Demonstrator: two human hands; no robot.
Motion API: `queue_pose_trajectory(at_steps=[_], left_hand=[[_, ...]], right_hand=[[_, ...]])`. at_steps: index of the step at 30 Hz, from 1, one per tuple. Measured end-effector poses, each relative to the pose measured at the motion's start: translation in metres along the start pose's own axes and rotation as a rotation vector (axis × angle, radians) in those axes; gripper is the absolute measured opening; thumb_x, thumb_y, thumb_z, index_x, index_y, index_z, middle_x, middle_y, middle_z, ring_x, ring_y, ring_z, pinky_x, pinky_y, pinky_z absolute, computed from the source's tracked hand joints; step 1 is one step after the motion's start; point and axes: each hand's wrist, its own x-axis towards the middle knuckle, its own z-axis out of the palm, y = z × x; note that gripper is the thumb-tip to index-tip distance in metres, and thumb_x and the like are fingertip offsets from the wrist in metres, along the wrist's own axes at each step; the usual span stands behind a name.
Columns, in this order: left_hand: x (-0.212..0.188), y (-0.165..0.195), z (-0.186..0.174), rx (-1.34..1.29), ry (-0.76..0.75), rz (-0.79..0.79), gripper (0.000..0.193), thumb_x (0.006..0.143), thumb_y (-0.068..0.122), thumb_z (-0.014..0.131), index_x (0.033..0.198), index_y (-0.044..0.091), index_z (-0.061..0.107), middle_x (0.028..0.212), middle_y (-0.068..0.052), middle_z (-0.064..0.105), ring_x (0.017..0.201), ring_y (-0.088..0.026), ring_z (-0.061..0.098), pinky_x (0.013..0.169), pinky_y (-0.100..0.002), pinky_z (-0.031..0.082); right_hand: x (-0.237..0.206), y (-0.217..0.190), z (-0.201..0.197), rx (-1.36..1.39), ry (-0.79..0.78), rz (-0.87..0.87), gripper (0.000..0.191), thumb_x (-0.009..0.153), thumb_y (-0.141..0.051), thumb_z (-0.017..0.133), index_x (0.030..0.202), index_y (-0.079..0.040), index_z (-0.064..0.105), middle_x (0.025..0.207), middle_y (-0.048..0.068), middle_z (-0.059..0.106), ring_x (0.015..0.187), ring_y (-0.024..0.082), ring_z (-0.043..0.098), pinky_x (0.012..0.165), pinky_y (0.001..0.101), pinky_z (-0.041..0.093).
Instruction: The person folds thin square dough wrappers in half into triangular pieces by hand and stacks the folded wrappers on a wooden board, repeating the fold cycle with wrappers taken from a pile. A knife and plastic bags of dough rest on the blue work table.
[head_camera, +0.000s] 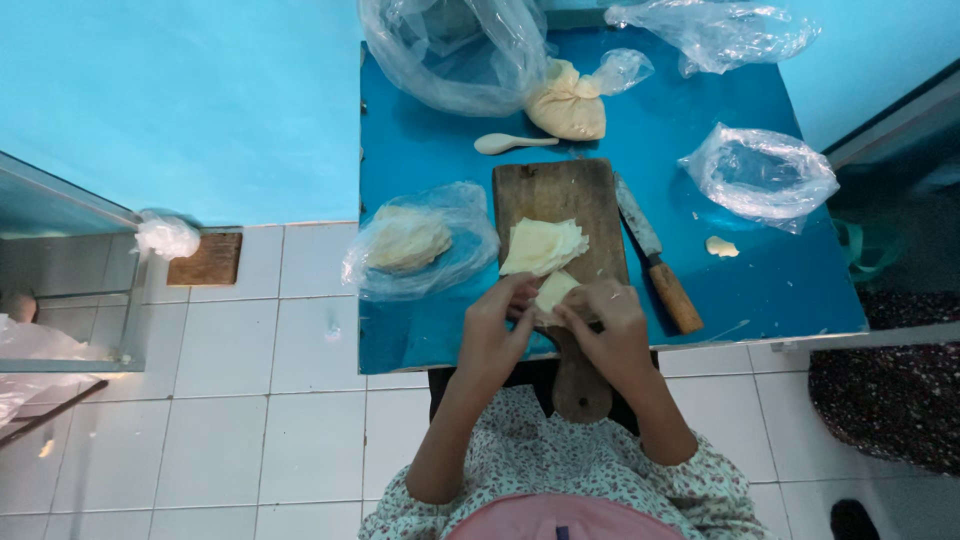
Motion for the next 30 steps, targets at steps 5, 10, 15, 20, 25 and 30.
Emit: queue_pose_trajectory(at_steps=[5,10,15,20,25,30], left_hand=[[0.003,0.005,0.000,0.027,-0.029,-0.014,0.043,0.085,-0.006,0.070,0.127,0.001,0.062,0.105,-0.014,0.070,0.086,-0.023,0.074,0.071,-0.033,0.060],[0.005,0.011,0.001,0.126,-0.020,0.016,0.044,0.088,-0.006,0.067,0.131,0.001,0.060,0.106,-0.015,0.069,0.086,-0.025,0.072,0.070,-0.035,0.059],[0.008,0.011,0.000,0.106,-0.051,-0.017,0.047,0.086,-0.003,0.070,0.132,0.002,0.058,0.105,-0.015,0.068,0.083,-0.026,0.071,0.069,-0.035,0.059],[0.009,0.009,0.001,0.122,-0.032,-0.010,0.052,0.083,-0.005,0.069,0.133,0.003,0.059,0.107,-0.014,0.069,0.082,-0.025,0.071,0.067,-0.034,0.058],[0.012,0.005,0.003,0.016,-0.032,-0.043,0.050,0.086,-0.006,0.068,0.134,0.004,0.059,0.105,-0.012,0.071,0.079,-0.019,0.072,0.064,-0.030,0.059],[0.013,0.001,0.006,-0.219,-0.028,-0.130,0.045,0.088,-0.007,0.067,0.132,0.003,0.061,0.104,-0.009,0.069,0.084,-0.012,0.072,0.066,-0.028,0.061]], right_hand=[[0.008,-0.009,-0.014,0.027,-0.120,-0.097,0.020,0.077,-0.019,0.084,0.088,-0.009,0.071,0.099,0.006,0.073,0.096,0.027,0.066,0.083,0.0427,0.042],[0.011,-0.014,-0.018,0.019,-0.158,-0.111,0.018,0.077,-0.018,0.083,0.090,-0.009,0.073,0.101,0.006,0.072,0.098,0.029,0.064,0.086,0.0440,0.042],[0.008,-0.008,-0.012,0.031,-0.116,0.015,0.017,0.082,-0.015,0.082,0.093,-0.007,0.071,0.096,0.009,0.072,0.093,0.032,0.065,0.080,0.0431,0.043],[0.006,-0.009,-0.005,0.069,-0.025,0.039,0.014,0.086,-0.014,0.080,0.093,-0.008,0.070,0.096,0.009,0.072,0.094,0.031,0.068,0.082,0.0417,0.046],[0.013,-0.018,-0.010,0.002,-0.068,-0.111,0.020,0.078,-0.017,0.081,0.093,-0.008,0.070,0.094,0.007,0.073,0.093,0.029,0.068,0.083,0.0444,0.042],[0.014,-0.020,-0.012,0.020,-0.090,-0.110,0.025,0.073,-0.022,0.083,0.091,-0.009,0.073,0.095,0.009,0.072,0.093,0.030,0.067,0.081,0.0451,0.041]])
